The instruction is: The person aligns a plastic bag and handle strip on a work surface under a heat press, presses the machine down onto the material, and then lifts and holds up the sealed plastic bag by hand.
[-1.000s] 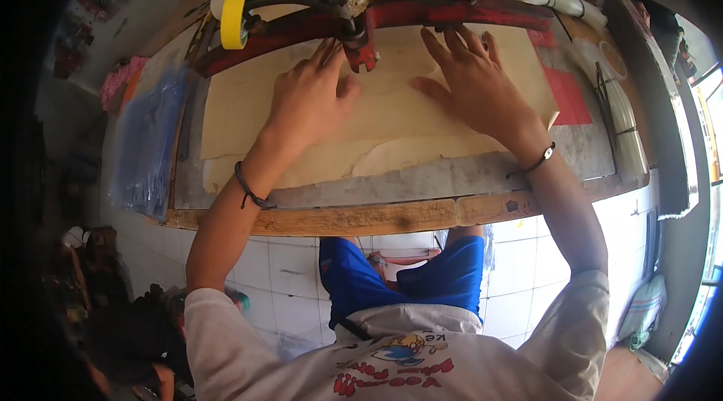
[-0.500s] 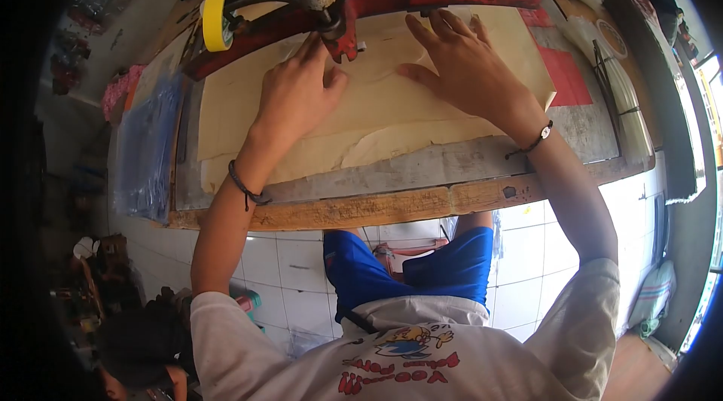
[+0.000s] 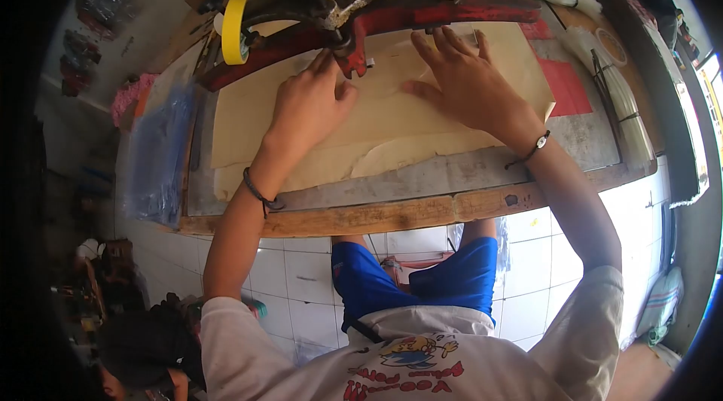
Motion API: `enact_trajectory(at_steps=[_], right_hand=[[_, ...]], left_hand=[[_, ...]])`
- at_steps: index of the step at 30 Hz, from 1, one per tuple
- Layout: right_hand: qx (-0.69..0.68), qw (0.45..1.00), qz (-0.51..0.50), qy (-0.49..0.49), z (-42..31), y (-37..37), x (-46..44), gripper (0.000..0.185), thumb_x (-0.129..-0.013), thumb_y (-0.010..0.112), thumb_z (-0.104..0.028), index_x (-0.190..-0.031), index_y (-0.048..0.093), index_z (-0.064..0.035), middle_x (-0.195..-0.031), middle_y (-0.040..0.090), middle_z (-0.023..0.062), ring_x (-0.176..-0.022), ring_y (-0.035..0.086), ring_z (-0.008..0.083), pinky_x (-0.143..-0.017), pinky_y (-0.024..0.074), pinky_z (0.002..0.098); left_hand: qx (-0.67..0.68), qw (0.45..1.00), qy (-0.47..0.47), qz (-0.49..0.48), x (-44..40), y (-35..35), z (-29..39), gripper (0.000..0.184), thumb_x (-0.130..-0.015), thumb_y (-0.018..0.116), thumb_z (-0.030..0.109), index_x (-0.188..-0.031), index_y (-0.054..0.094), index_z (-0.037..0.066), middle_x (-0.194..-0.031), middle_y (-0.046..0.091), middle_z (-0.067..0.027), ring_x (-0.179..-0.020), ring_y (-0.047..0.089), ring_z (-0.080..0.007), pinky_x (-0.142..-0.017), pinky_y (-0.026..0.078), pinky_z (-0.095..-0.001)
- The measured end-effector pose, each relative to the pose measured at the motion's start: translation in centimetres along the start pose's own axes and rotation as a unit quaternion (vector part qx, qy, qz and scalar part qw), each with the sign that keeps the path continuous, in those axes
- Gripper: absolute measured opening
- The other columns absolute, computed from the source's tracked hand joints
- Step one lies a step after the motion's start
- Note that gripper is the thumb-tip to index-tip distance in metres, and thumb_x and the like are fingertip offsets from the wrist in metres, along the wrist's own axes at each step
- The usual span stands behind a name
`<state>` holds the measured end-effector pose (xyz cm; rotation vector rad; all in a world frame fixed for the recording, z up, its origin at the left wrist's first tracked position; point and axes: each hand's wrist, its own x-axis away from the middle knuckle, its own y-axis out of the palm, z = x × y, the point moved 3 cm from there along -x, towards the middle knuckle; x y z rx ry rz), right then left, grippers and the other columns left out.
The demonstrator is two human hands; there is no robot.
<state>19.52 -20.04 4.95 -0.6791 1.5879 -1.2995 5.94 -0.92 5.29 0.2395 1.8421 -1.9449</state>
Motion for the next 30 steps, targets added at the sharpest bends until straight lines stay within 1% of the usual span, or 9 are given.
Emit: enact_trajectory(at_steps=[4,7,10,13,16,19,25,28,30], right_hand=[[0.014,1.0,-0.006,0.002,-0.3,-0.2,0.0,0.082,-0.101,0.048,-0.063,-0.158,0.035,-0.005,-0.154,0.045,0.028,-0.147,0.039,0.0407,-0.123,0.0232,0.058],[0.023,1.0,0.007,-0.004,-0.3,0.0,0.1,0.083,-0.101,0.048,-0.063,-0.158,0.035,-0.0042,-0.154,0.045,0.0272,-0.147,0.039,0.0409,-0.122,0.0234,0.0594],[0.032,0.999,0.009,-0.007,-0.3,0.1,0.0,0.084,-0.101,0.048,-0.063,-0.158,0.034,-0.0036,-0.155,0.044,0.0267,-0.147,0.039,0.0415,-0.122,0.0235,0.0603],[0.002,1.0,-0.009,0.001,-0.4,0.1,-0.1,0.088,-0.1,0.042,-0.069,-0.157,0.036,-0.0016,-0.155,0.042,0.0289,-0.15,0.035,0.041,-0.122,0.021,0.0637],[-0.002,1.0,-0.002,0.005,-0.4,0.2,0.1,0.089,-0.1,0.042,-0.07,-0.157,0.036,-0.0015,-0.155,0.042,0.0291,-0.15,0.034,0.0409,-0.121,0.0212,0.0639],[0.011,1.0,-0.018,0.011,-0.4,0.3,-0.1,0.086,-0.101,0.046,-0.065,-0.16,0.03,-0.0046,-0.158,0.041,0.0272,-0.15,0.034,0.0408,-0.124,0.0189,0.06],[0.016,0.999,-0.026,0.011,-0.7,-0.1,0.0,0.087,-0.101,0.046,-0.065,-0.16,0.03,-0.0043,-0.158,0.04,0.0271,-0.151,0.033,0.0412,-0.124,0.0183,0.0601],[0.009,1.0,-0.003,0.003,-0.5,0.3,0.0,0.091,-0.099,0.042,-0.072,-0.156,0.037,-0.0018,-0.155,0.042,0.0288,-0.15,0.035,0.0417,-0.121,0.022,0.0649],[0.004,1.0,-0.004,0.001,-0.4,0.3,-0.1,0.091,-0.099,0.042,-0.072,-0.156,0.037,-0.0019,-0.155,0.042,0.0285,-0.15,0.035,0.0417,-0.121,0.022,0.0655]], left_hand=[[-0.005,0.999,0.017,0.032,0.1,0.3,-0.2,0.055,-0.085,0.06,0.021,-0.137,0.061,0.003,-0.131,0.066,-0.0237,-0.083,0.076,-0.036,-0.076,0.063,-0.0438],[-0.001,1.0,0.011,0.019,0.2,0.3,0.0,0.041,-0.088,0.06,0.021,-0.122,0.06,-0.002,-0.127,0.068,-0.0225,-0.087,0.073,-0.0403,-0.077,0.062,-0.0474],[-0.026,0.999,0.01,0.024,0.4,0.7,0.0,0.043,-0.089,0.06,0.023,-0.122,0.062,-0.005,-0.13,0.066,-0.0244,-0.088,0.073,-0.0395,-0.077,0.062,-0.0458],[-0.036,0.999,0.011,0.025,0.4,0.9,-0.1,0.045,-0.089,0.059,0.024,-0.122,0.064,-0.007,-0.132,0.065,-0.0256,-0.089,0.074,-0.0392,-0.078,0.062,-0.0458],[-0.027,0.999,0.015,0.028,0.4,0.7,0.0,0.048,-0.089,0.059,0.025,-0.124,0.063,-0.008,-0.131,0.065,-0.0258,-0.09,0.073,-0.0402,-0.079,0.062,-0.0465],[-0.032,0.999,0.013,0.034,0.3,1.1,-0.3,0.057,-0.086,0.059,0.025,-0.14,0.061,0.006,-0.135,0.065,-0.0241,-0.086,0.076,-0.0373,-0.078,0.062,-0.0457],[-0.042,0.998,0.018,0.04,0.2,1.5,-0.4,0.057,-0.085,0.059,0.025,-0.139,0.062,0.006,-0.133,0.066,-0.0231,-0.084,0.076,-0.0357,-0.077,0.062,-0.0443],[-0.053,0.997,0.023,0.047,0.2,1.7,-0.5,0.057,-0.085,0.059,0.025,-0.139,0.062,0.006,-0.132,0.066,-0.0222,-0.083,0.076,-0.0347,-0.076,0.062,-0.0438],[-0.059,0.997,0.021,0.043,0.1,1.6,-0.4,0.057,-0.086,0.059,0.025,-0.139,0.062,0.006,-0.132,0.066,-0.0222,-0.082,0.076,-0.0342,-0.076,0.062,-0.0437]])
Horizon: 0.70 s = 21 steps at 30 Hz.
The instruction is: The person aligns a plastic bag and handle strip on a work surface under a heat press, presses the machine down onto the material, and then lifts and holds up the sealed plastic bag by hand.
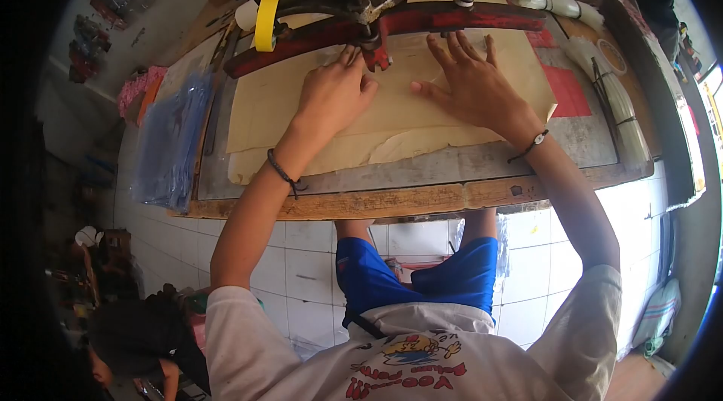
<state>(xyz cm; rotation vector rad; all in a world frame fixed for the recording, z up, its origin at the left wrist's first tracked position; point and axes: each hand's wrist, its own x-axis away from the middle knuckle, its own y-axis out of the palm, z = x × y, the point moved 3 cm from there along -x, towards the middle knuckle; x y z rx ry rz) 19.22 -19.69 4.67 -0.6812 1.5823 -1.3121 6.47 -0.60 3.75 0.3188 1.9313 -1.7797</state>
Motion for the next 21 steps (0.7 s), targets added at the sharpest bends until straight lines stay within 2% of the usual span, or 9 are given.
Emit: enact_trajectory(at_steps=[1,4,7,10,13,19,21], right_hand=[[-0.003,1.0,-0.001,0.0,0.0,-0.1,0.1,0.091,-0.099,0.042,-0.072,-0.156,0.037,-0.002,-0.156,0.042,0.0283,-0.15,0.035,0.0417,-0.121,0.0219,0.0658],[0.002,1.0,-0.02,0.01,-0.3,-0.6,0.2,0.086,-0.101,0.046,-0.064,-0.16,0.031,-0.0042,-0.158,0.04,0.0269,-0.151,0.032,0.0417,-0.123,0.018,0.0619],[-0.004,1.0,0.008,0.005,-0.2,-0.1,0.3,0.089,-0.099,0.043,-0.071,-0.155,0.038,-0.0018,-0.156,0.041,0.0279,-0.15,0.034,0.0419,-0.12,0.0207,0.0669],[0.0,1.0,0.003,0.016,-0.4,-0.1,0.2,0.091,-0.099,0.042,-0.072,-0.156,0.037,-0.0013,-0.156,0.041,0.0282,-0.15,0.034,0.0419,-0.121,0.0202,0.0669],[0.003,1.0,0.002,0.016,-0.4,0.0,0.1,0.092,-0.098,0.041,-0.072,-0.156,0.036,-0.001,-0.156,0.04,0.0287,-0.15,0.034,0.0421,-0.121,0.0198,0.0668],[0.004,1.0,0.0,0.015,-0.3,0.4,0.0,0.093,-0.099,0.04,-0.073,-0.156,0.035,0.0,-0.156,0.039,0.0307,-0.151,0.032,0.0424,-0.121,0.0192,0.0661],[0.003,1.0,-0.002,0.02,-0.4,0.4,0.1,0.094,-0.098,0.04,-0.073,-0.157,0.035,0.0004,-0.156,0.039,0.0312,-0.151,0.032,0.0425,-0.122,0.0189,0.066]], left_hand=[[-0.002,1.0,-0.001,-0.002,0.0,-0.1,0.1,0.057,-0.086,0.059,0.025,-0.139,0.061,0.005,-0.132,0.066,-0.0222,-0.081,0.076,-0.034,-0.075,0.062,-0.0437],[-0.009,1.0,-0.006,-0.018,-0.2,-0.7,0.7,0.044,-0.088,0.058,0.022,-0.119,0.065,-0.008,-0.129,0.066,-0.0255,-0.087,0.074,-0.0371,-0.076,0.062,-0.0442],[-0.017,1.0,0.014,0.012,-0.4,-0.7,0.7,0.041,-0.088,0.058,0.021,-0.114,0.066,-0.009,-0.126,0.067,-0.0263,-0.082,0.075,-0.0366,-0.073,0.063,-0.0442],[-0.025,0.999,0.002,-0.022,-0.6,-0.8,1.1,0.035,-0.088,0.06,0.021,-0.108,0.067,-0.007,-0.124,0.068,-0.0277,-0.079,0.074,-0.0369,-0.072,0.062,-0.0451],[-0.032,0.999,-0.009,0.005,-0.5,-0.1,1.6,0.031,-0.088,0.062,0.022,-0.104,0.065,-0.004,-0.12,0.069,-0.0275,-0.077,0.074,-0.0377,-0.07,0.062,-0.0469],[-0.016,1.0,-0.024,-0.004,-0.5,0.7,1.5,0.027,-0.09,0.061,0.02,-0.109,0.062,0.001,-0.11,0.069,-0.0248,-0.075,0.072,-0.0391,-0.067,0.061,-0.0497],[-0.013,1.0,-0.025,-0.006,-0.5,0.6,1.4,0.027,-0.091,0.061,0.02,-0.109,0.061,0.001,-0.112,0.069,-0.0245,-0.075,0.072,-0.0393,-0.067,0.061,-0.0497]])
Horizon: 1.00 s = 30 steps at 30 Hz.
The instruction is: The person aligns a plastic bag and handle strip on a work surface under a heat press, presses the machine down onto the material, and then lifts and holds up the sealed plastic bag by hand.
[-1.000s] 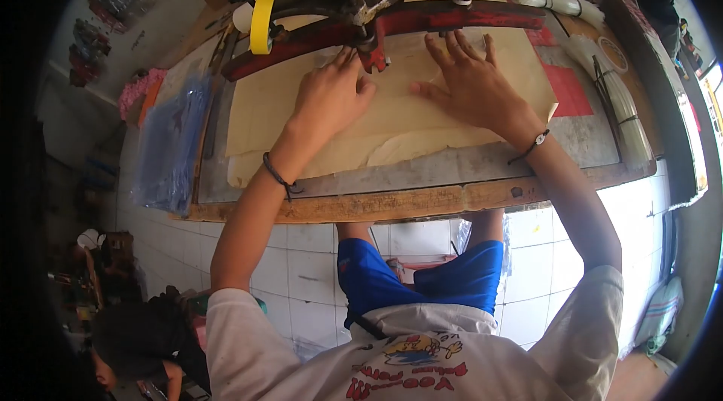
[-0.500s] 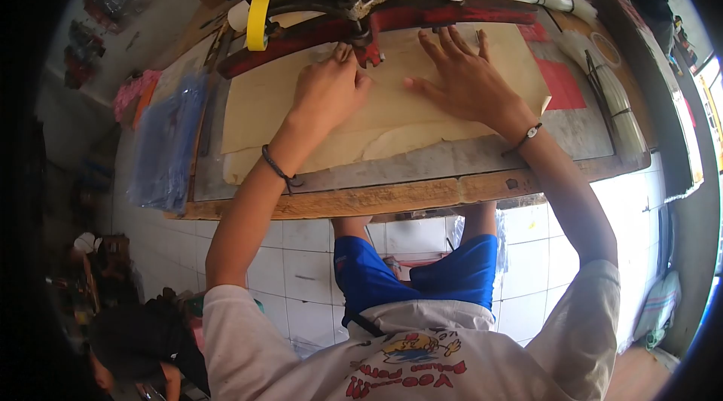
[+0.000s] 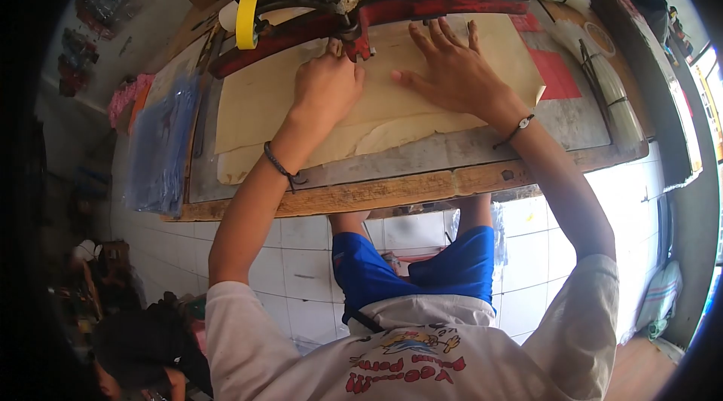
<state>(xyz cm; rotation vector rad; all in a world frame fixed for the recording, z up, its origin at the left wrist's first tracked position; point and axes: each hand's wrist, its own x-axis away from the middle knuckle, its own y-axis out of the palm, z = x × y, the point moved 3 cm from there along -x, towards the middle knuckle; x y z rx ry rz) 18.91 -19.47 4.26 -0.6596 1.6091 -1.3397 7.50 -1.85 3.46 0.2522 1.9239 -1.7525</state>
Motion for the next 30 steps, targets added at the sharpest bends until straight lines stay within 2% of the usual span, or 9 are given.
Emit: enact_trajectory(at_steps=[10,19,22,25,28,30], right_hand=[[-0.003,1.0,0.0,0.004,-0.06,0.03,-0.07,0.096,-0.097,0.041,-0.074,-0.156,0.036,0.0022,-0.156,0.039,0.0317,-0.151,0.031,0.0427,-0.122,0.0169,0.0655],[-0.021,1.0,-0.008,-0.001,-0.18,0.33,-0.09,0.091,-0.098,0.042,-0.071,-0.151,0.042,0.0027,-0.155,0.042,0.0305,-0.151,0.033,0.0408,-0.121,0.0144,0.069],[-0.03,1.0,-0.003,-0.003,-0.26,0.07,-0.02,0.091,-0.098,0.043,-0.071,-0.151,0.042,0.0026,-0.155,0.042,0.0302,-0.151,0.033,0.0408,-0.121,0.0145,0.0688],[-0.029,1.0,-0.003,-0.005,-0.27,0.11,0.03,0.09,-0.099,0.042,-0.071,-0.151,0.042,0.0024,-0.155,0.043,0.0304,-0.151,0.033,0.0401,-0.121,0.0142,0.0686],[-0.021,1.0,0.003,-0.009,-0.23,0.5,0.02,0.09,-0.099,0.042,-0.07,-0.151,0.042,0.0025,-0.155,0.042,0.0306,-0.152,0.032,0.0396,-0.122,0.0139,0.0683],[-0.021,1.0,-0.002,-0.008,-0.33,0.35,0.02,0.09,-0.099,0.041,-0.07,-0.152,0.042,0.0023,-0.155,0.042,0.0305,-0.152,0.031,0.0392,-0.122,0.0136,0.0682]], left_hand=[[0.001,1.0,-0.002,-0.002,0.0,-0.33,0.09,0.029,-0.09,0.06,0.019,-0.112,0.06,0.0,-0.117,0.067,-0.0248,-0.076,0.073,-0.0396,-0.068,0.061,-0.0496],[0.0,1.0,-0.015,-0.007,0.02,-0.44,0.1,0.026,-0.091,0.06,0.02,-0.106,0.063,-0.001,-0.119,0.066,-0.0235,-0.077,0.073,-0.0395,-0.069,0.062,-0.0491],[-0.019,0.999,-0.009,-0.049,-0.22,-0.32,-0.06,0.054,-0.089,0.062,0.025,-0.137,0.062,0.0,-0.134,0.062,-0.0317,-0.078,0.076,-0.0334,-0.069,0.063,-0.0412],[-0.013,0.999,-0.005,-0.042,-0.22,-0.37,-0.12,0.054,-0.089,0.062,0.025,-0.137,0.062,0.0,-0.133,0.063,-0.0314,-0.078,0.076,-0.0337,-0.069,0.063,-0.0413],[0.017,1.0,-0.004,0.001,-0.04,-0.69,-0.16,0.026,-0.089,0.059,0.019,-0.099,0.065,-0.004,-0.113,0.069,-0.0241,-0.076,0.073,-0.0396,-0.069,0.062,-0.0486],[0.016,1.0,0.002,0.005,-0.03,-0.74,-0.26,0.028,-0.089,0.059,0.02,-0.099,0.065,-0.005,-0.116,0.069,-0.0255,-0.075,0.073,-0.0397,-0.069,0.062,-0.0482]])
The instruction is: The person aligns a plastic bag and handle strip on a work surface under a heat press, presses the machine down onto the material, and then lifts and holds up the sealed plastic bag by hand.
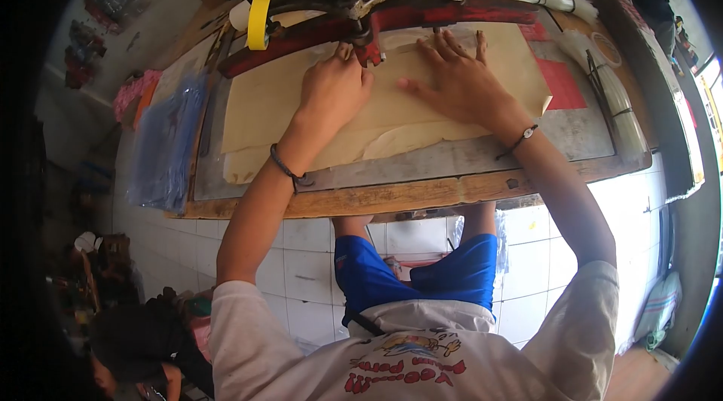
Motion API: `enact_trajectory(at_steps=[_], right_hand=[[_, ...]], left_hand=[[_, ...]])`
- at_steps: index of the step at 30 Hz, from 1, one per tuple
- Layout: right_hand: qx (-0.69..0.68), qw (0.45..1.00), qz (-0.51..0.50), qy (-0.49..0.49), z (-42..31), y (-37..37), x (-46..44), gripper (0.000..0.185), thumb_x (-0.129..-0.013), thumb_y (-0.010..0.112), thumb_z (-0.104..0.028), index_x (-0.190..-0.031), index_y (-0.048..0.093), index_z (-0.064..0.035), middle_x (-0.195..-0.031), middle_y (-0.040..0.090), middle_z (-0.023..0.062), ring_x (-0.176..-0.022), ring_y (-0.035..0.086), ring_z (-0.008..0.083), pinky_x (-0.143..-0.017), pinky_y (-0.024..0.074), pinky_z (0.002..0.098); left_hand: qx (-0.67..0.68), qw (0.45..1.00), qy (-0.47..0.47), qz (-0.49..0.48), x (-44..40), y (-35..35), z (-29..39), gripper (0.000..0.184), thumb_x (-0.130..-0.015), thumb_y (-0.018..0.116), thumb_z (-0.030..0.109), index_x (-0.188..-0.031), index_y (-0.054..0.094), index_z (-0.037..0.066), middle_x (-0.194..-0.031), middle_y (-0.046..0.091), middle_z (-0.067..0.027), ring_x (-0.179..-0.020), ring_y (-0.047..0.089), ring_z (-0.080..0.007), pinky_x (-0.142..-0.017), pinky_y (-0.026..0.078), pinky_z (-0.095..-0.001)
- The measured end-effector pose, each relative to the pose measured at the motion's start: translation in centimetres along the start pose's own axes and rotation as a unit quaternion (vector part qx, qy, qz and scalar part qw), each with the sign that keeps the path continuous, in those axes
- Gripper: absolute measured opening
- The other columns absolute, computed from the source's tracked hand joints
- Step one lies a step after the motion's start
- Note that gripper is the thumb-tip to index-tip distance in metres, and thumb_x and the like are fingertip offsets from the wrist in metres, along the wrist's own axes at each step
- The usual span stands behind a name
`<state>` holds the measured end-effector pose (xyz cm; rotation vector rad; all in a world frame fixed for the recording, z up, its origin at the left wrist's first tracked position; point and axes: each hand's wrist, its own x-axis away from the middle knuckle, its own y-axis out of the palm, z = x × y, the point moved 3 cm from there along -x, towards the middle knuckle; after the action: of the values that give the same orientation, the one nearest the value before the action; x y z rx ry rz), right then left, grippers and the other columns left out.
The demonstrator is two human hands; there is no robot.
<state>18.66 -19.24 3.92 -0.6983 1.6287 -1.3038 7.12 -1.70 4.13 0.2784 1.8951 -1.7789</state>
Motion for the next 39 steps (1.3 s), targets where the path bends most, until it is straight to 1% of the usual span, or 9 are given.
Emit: enact_trajectory(at_steps=[4,7,10,13,16,25,34,39], right_hand=[[-0.001,1.0,-0.007,0.004,0.05,0.04,0.03,0.09,-0.1,0.041,-0.07,-0.153,0.04,0.0021,-0.156,0.041,0.0299,-0.153,0.03,0.0385,-0.122,0.013,0.068],[0.006,0.999,-0.029,0.016,-0.24,-0.36,0.04,0.082,-0.102,0.043,-0.064,-0.155,0.039,-0.0021,-0.161,0.036,0.0267,-0.154,0.028,0.0377,-0.125,0.0105,0.0616],[0.004,0.999,-0.029,0.018,-0.3,-0.46,0.08,0.081,-0.102,0.043,-0.064,-0.155,0.039,-0.002,-0.161,0.036,0.0268,-0.154,0.028,0.0378,-0.125,0.0112,0.062],[-0.011,1.0,-0.008,0.006,0.0,-0.05,0.07,0.09,-0.099,0.042,-0.07,-0.153,0.041,0.0019,-0.158,0.04,0.0284,-0.153,0.029,0.0378,-0.122,0.0122,0.0674],[-0.012,1.0,-0.005,0.006,-0.04,-0.06,0.08,0.09,-0.099,0.042,-0.07,-0.153,0.042,0.0016,-0.158,0.04,0.0279,-0.153,0.03,0.0376,-0.122,0.0124,0.0674],[-0.021,1.0,-0.003,0.01,-0.04,0.16,0.04,0.087,-0.099,0.045,-0.069,-0.152,0.043,0.001,-0.157,0.042,0.0273,-0.152,0.032,0.0376,-0.122,0.0129,0.0676],[-0.022,1.0,0.01,0.004,-0.1,0.12,0.12,0.084,-0.1,0.046,-0.066,-0.151,0.045,0.0007,-0.155,0.044,0.0278,-0.152,0.033,0.0376,-0.122,0.0132,0.0678],[-0.018,1.0,0.01,0.003,-0.05,0.17,0.12,0.084,-0.1,0.046,-0.066,-0.151,0.044,0.0008,-0.155,0.043,0.028,-0.152,0.033,0.0375,-0.122,0.013,0.0678]], left_hand=[[0.001,1.0,0.0,0.003,-0.04,-0.01,0.04,0.032,-0.089,0.059,0.021,-0.101,0.066,-0.008,-0.124,0.067,-0.0273,-0.076,0.073,-0.0396,-0.069,0.062,-0.0473],[0.002,1.0,-0.004,-0.002,-0.07,-0.06,0.09,0.035,-0.089,0.059,0.022,-0.101,0.066,-0.01,-0.125,0.066,-0.0287,-0.077,0.074,-0.0394,-0.07,0.062,-0.0471],[-0.002,1.0,-0.003,-0.002,-0.09,-0.05,0.11,0.034,-0.089,0.059,0.022,-0.1,0.066,-0.009,-0.121,0.068,-0.029,-0.076,0.074,-0.0394,-0.071,0.062,-0.0473],[0.002,1.0,-0.008,-0.01,-0.22,0.05,0.07,0.032,-0.088,0.06,0.022,-0.098,0.067,-0.008,-0.115,0.069,-0.0288,-0.076,0.073,-0.0396,-0.071,0.062,-0.0476],[0.019,1.0,-0.001,0.005,-0.3,0.02,0.0,0.03,-0.087,0.06,0.021,-0.097,0.066,-0.007,-0.112,0.07,-0.0277,-0.076,0.073,-0.0396,-0.07,0.062,-0.048],[0.012,1.0,0.001,0.012,-0.24,0.26,0.01,0.031,-0.087,0.06,0.02,-0.103,0.066,-0.005,-0.108,0.071,-0.0261,-0.079,0.073,-0.0384,-0.073,0.061,-0.0481],[0.019,1.0,-0.005,0.004,-0.36,0.16,-0.01,0.032,-0.087,0.062,0.02,-0.105,0.065,-0.006,-0.101,0.072,-0.0239,-0.078,0.072,-0.039,-0.072,0.061,-0.0482],[0.015,1.0,-0.007,0.01,-0.28,0.2,0.04,0.032,-0.087,0.061,0.021,-0.105,0.065,-0.006,-0.102,0.072,-0.0238,-0.078,0.072,-0.0389,-0.071,0.061,-0.0482]])
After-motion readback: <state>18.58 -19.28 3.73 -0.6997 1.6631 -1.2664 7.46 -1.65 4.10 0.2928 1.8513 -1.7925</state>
